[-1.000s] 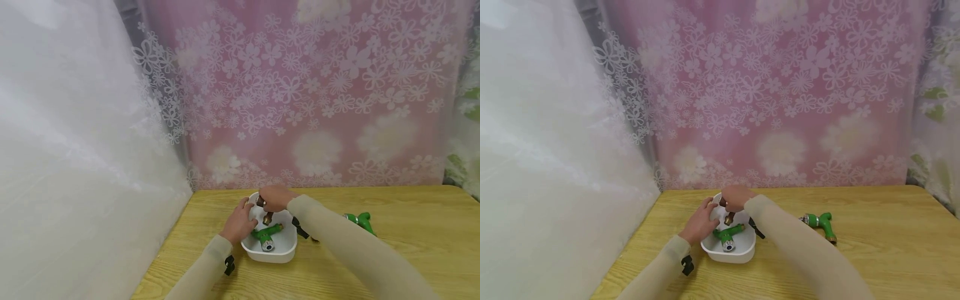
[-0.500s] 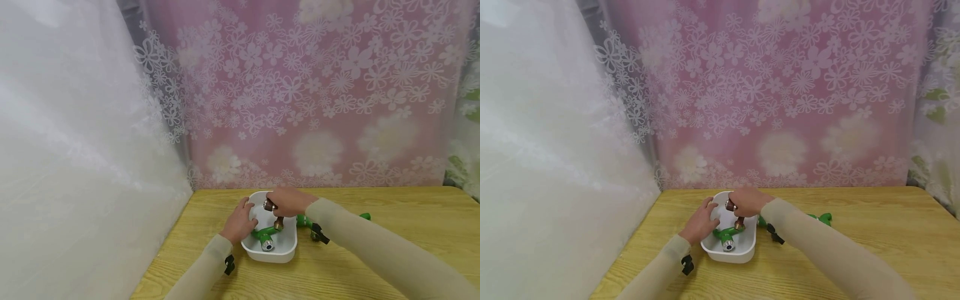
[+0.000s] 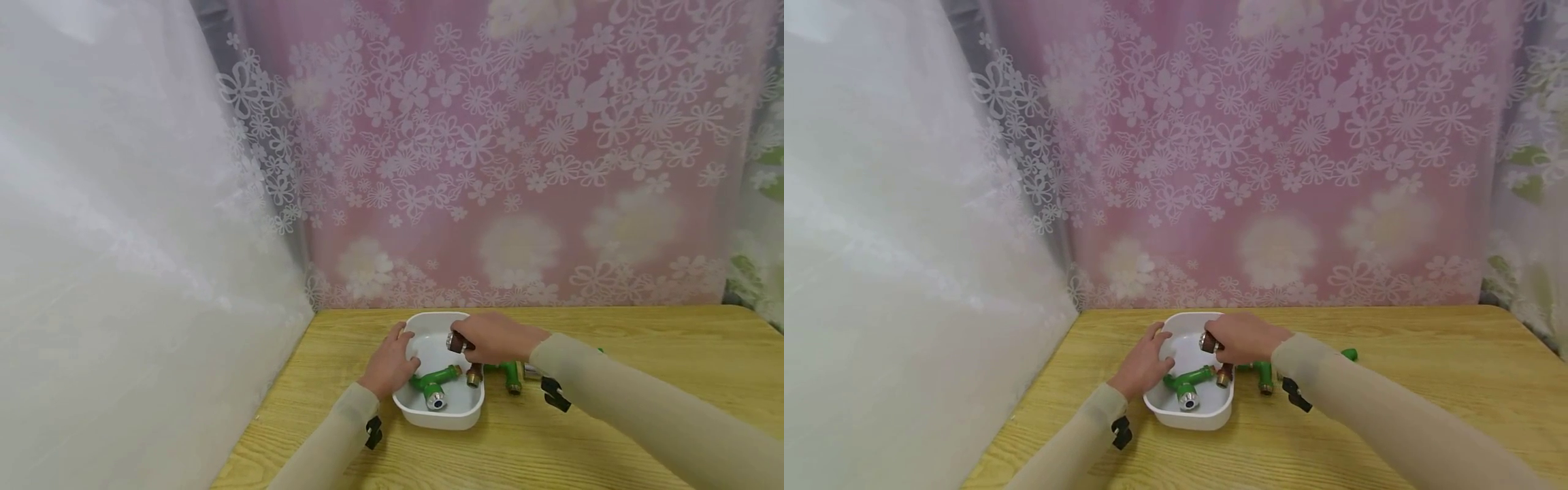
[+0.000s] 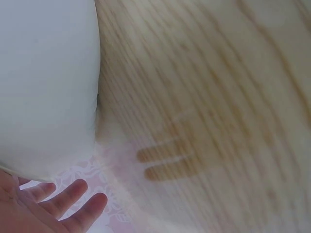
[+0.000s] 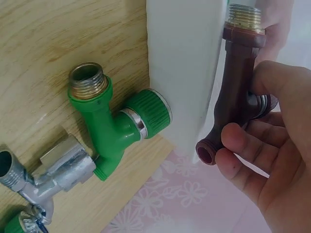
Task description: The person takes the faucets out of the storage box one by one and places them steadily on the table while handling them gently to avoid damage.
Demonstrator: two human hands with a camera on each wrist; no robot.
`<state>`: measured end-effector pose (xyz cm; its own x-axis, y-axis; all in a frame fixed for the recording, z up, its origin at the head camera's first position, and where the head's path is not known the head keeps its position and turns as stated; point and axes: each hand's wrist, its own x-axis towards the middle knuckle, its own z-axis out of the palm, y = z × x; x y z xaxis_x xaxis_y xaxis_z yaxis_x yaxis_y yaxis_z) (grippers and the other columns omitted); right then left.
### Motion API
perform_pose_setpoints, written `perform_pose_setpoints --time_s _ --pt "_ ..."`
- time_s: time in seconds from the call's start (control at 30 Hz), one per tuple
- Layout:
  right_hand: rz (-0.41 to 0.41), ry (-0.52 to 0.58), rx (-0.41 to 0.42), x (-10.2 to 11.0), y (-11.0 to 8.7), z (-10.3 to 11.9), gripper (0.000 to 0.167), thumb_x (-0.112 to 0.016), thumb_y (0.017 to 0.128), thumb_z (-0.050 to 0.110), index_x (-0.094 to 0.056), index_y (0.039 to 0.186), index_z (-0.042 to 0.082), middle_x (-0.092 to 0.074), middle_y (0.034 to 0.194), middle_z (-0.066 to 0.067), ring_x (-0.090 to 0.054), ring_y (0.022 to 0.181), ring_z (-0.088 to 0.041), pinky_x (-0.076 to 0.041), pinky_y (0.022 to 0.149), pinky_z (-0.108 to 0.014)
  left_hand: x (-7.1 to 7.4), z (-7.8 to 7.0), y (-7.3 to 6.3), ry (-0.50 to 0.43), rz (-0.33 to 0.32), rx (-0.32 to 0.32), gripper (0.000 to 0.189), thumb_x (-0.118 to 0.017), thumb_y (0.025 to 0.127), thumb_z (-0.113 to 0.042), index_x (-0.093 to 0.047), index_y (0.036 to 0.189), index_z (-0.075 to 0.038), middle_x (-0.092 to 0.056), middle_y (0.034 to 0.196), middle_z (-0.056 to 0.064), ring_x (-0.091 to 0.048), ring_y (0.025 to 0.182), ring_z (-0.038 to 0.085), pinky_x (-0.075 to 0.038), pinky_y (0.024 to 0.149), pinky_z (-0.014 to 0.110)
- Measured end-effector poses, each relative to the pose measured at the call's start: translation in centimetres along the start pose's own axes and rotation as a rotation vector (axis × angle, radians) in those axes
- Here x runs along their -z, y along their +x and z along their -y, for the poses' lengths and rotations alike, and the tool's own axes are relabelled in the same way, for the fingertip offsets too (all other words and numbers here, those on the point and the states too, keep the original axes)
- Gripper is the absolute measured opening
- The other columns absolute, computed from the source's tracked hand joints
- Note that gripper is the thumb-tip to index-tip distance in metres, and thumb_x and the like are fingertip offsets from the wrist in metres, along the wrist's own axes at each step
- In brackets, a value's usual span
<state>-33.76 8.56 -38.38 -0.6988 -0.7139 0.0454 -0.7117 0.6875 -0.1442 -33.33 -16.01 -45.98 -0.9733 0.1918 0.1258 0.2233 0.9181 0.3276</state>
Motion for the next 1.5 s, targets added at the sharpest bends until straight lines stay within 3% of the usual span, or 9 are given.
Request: perform_pose_setpoints --time_s 0.5,0.87,1.2,1.5 --pt "-0.045 0.000 0.002 0.9 -3.9 1.1 0.024 -0.070 0.091 0.018 -0.064 0.113 0.012 -0.059 0.081 0.012 -0.049 0.065 -0.004 -0.043 0.059 -0.025 0.8 0.6 -1.0 -0.004 0.020 -0.027 0.058 -0.064 0.095 -0.030 -0.050 0.147 -0.010 -0.028 0.164 0.007 -0.045 0.142 0.030 -0.045 0.111 0.048" --pt "-0.023 0.025 0.009 1.2 -6.4 -1.0 0.041 -0.068 0.093 0.019 -0.060 0.132 0.007 -0.056 0.082 0.014 -0.045 0.064 -0.003 -0.039 0.058 -0.025 0.5 0.2 -0.5 0.005 0.009 -0.015 0.057 -0.064 0.095 -0.030 -0.050 0.147 -0.010 -0.028 0.163 0.008 -0.045 0.141 0.031 -0.046 0.109 0.049" --pt "-0.010 0.050 -0.005 0.7 -8.8 -3.6 0.048 -0.069 0.093 0.020 -0.058 0.138 0.009 -0.067 0.101 0.011 -0.052 0.073 0.002 -0.043 0.062 -0.025 0.2 0.1 -0.2 0.003 0.004 -0.019 0.058 -0.063 0.095 -0.031 -0.049 0.148 -0.010 -0.027 0.164 0.008 -0.044 0.142 0.031 -0.044 0.111 0.048" --pt "-0.028 0.038 -0.017 0.4 -10.7 -5.2 0.046 -0.072 0.093 0.023 -0.059 0.136 0.011 -0.067 0.102 0.011 -0.053 0.075 0.004 -0.044 0.060 -0.023 0.0 0.1 -0.1 0.000 -0.005 -0.003 0.058 -0.063 0.095 -0.030 -0.049 0.148 -0.010 -0.028 0.164 0.007 -0.044 0.143 0.031 -0.044 0.111 0.049"
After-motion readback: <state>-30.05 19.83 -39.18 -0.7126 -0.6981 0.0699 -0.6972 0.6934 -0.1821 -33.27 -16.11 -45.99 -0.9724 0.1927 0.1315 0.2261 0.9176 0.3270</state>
